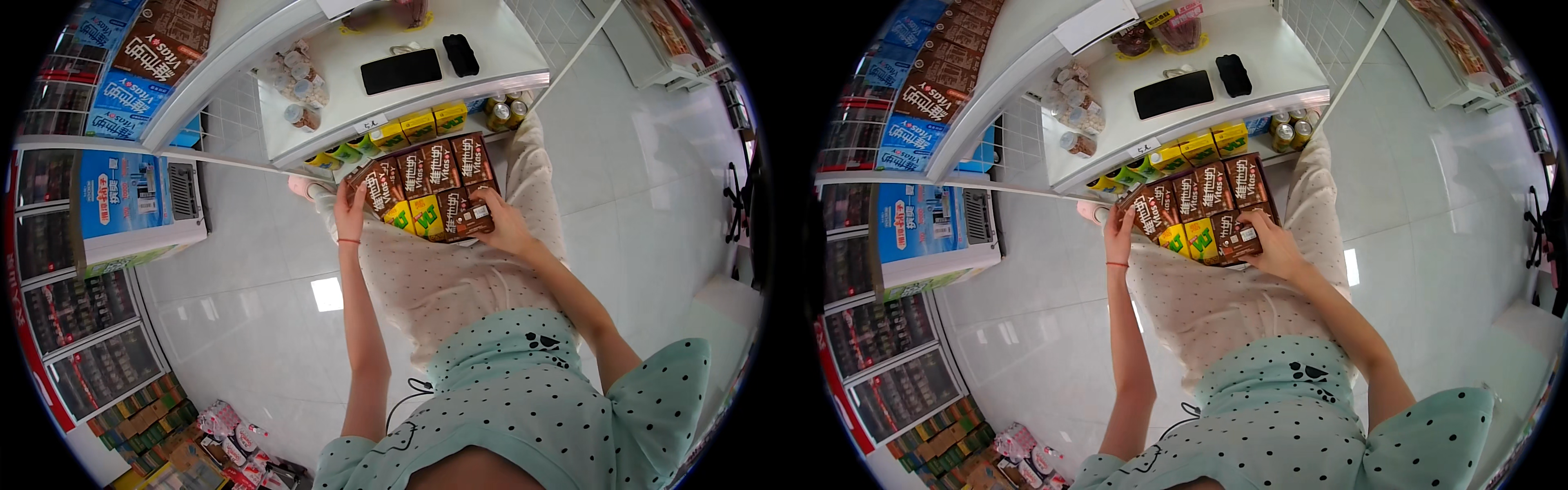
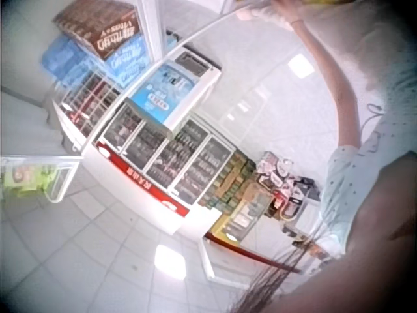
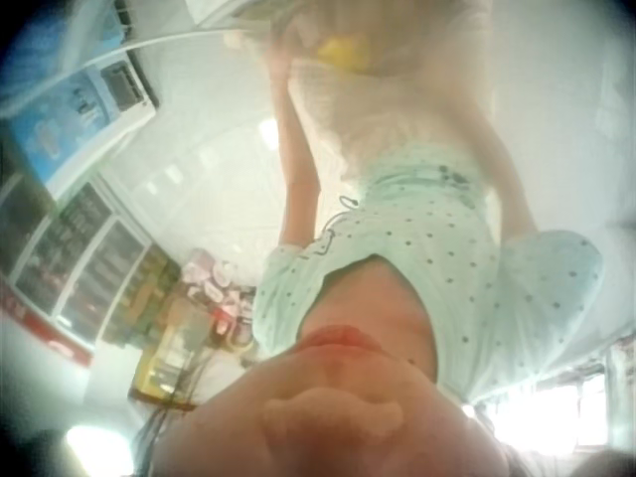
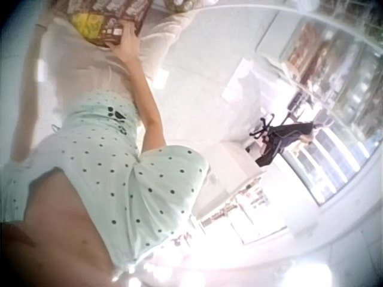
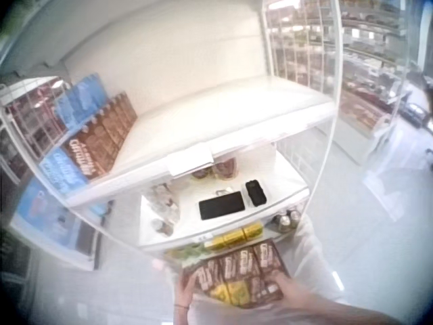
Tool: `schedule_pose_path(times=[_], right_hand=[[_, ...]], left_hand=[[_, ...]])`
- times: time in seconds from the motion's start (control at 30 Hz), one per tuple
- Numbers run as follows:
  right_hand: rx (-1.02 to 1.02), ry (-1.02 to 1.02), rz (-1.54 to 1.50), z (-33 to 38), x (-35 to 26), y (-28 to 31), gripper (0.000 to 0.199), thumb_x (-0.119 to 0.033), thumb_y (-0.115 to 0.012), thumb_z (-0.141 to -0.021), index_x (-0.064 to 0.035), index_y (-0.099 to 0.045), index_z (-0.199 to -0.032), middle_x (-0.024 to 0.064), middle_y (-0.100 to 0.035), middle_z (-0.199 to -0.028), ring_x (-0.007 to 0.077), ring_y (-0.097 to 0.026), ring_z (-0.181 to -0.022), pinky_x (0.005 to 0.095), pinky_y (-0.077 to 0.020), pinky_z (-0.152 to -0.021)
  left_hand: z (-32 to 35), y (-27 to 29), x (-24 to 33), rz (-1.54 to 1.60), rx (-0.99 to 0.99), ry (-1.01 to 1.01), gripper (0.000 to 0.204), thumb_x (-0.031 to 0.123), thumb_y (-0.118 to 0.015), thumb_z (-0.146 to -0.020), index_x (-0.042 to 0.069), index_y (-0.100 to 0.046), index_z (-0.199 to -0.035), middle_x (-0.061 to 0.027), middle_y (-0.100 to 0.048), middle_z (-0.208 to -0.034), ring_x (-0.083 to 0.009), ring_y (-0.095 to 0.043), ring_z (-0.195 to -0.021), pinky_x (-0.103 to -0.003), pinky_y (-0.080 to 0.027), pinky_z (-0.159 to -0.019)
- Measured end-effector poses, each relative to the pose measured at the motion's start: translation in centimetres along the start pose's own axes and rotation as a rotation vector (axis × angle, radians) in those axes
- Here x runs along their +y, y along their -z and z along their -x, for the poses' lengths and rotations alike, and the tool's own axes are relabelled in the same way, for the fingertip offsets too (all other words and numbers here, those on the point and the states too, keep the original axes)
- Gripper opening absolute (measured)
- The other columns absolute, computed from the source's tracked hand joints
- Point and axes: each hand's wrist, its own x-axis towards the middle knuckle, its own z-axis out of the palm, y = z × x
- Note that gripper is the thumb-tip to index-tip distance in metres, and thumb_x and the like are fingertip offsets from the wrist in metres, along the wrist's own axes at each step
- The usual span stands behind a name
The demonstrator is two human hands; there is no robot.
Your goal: The person sits on the floor of a store aisle and restocks a shelf with small yellow and brown boxes. They repeatedly pick up boxes from a purple crate on their lap and place them onto the shelf above.
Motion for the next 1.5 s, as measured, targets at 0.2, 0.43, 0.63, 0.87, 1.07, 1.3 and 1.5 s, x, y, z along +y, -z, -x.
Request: schedule_pose_path(times=[0.2,0.43,0.63,0.87,1.07,1.3,1.5], right_hand=[[0.020,0.033,0.020,-0.2,-0.2,0.0,0.061,-0.009,-0.076,-0.062,-0.0135,-0.043,-0.114,0.0075,-0.050,-0.113,0.0314,-0.054,-0.099,0.0373,-0.0487,-0.076],[0.172,0.184,0.222,0.2,-1.1,-1.0,0.072,-0.007,-0.074,-0.061,-0.0131,-0.043,-0.126,0.0079,-0.045,-0.121,0.0320,-0.053,-0.103,0.0382,-0.0479,-0.083],[0.126,0.052,0.195,-1.1,-1.0,-0.9,0.080,-0.006,-0.076,-0.059,-0.0083,-0.037,-0.130,0.0125,-0.039,-0.128,0.0335,-0.043,-0.116,0.0389,-0.0448,-0.090],[0.041,0.116,0.316,-2.2,-1.0,-1.0,0.098,-0.008,-0.083,-0.051,-0.0089,-0.029,-0.132,0.0152,-0.030,-0.133,0.0374,-0.028,-0.128,0.0410,-0.0335,-0.104],[0.072,0.106,0.353,-2.9,-1.2,-1.1,0.100,-0.009,-0.085,-0.047,-0.0068,-0.029,-0.130,0.0181,-0.028,-0.132,0.0387,-0.028,-0.127,0.0414,-0.0267,-0.109],[0.071,0.091,0.347,-3.3,-0.5,-1.4,0.107,-0.011,-0.086,-0.044,-0.0025,-0.026,-0.132,0.0186,-0.029,-0.131,0.0385,-0.029,-0.126,0.0425,-0.0278,-0.107],[-0.042,0.161,0.504,-5.1,1.5,-0.9,0.112,-0.018,-0.086,-0.043,0.0031,-0.024,-0.133,0.0186,-0.033,-0.129,0.0367,-0.031,-0.124,0.0407,-0.0319,-0.104]], left_hand=[[-4.1,1.0,-3.9,-0.140,-0.045,0.214,0.054,0.028,-0.056,-0.090,-0.003,-0.042,-0.131,-0.0048,-0.062,-0.101,-0.0090,-0.055,-0.087,-0.022,-0.044,-0.079],[-3.7,-0.7,-10.3,-0.609,0.008,0.096,0.055,0.034,-0.061,-0.085,0.003,-0.047,-0.128,-0.0176,-0.059,-0.105,-0.0276,-0.055,-0.099,-0.036,-0.042,-0.087],[1.3,-6.6,-6.0,-0.888,0.213,-0.050,0.100,0.039,-0.079,-0.063,-0.005,-0.024,-0.134,-0.0274,-0.044,-0.121,-0.0416,-0.050,-0.103,-0.044,-0.043,-0.086],[0.6,-5.5,-6.0,-0.802,0.231,0.037,0.097,0.033,-0.077,-0.064,-0.004,-0.023,-0.136,-0.0242,-0.044,-0.124,-0.0380,-0.051,-0.107,-0.041,-0.046,-0.086],[0.1,-6.1,-5.4,-0.863,0.254,0.088,0.099,0.030,-0.077,-0.062,-0.003,-0.020,-0.137,-0.0226,-0.045,-0.121,-0.0382,-0.052,-0.104,-0.042,-0.046,-0.084],[0.6,-6.3,-5.3,-0.881,0.198,0.104,0.104,0.029,-0.078,-0.062,-0.003,-0.016,-0.139,-0.0213,-0.044,-0.122,-0.0374,-0.050,-0.107,-0.040,-0.045,-0.086],[0.8,-6.1,-5.3,-0.906,0.178,0.116,0.112,0.029,-0.079,-0.062,0.002,-0.005,-0.142,-0.0222,-0.038,-0.128,-0.0381,-0.046,-0.112,-0.039,-0.045,-0.088]])
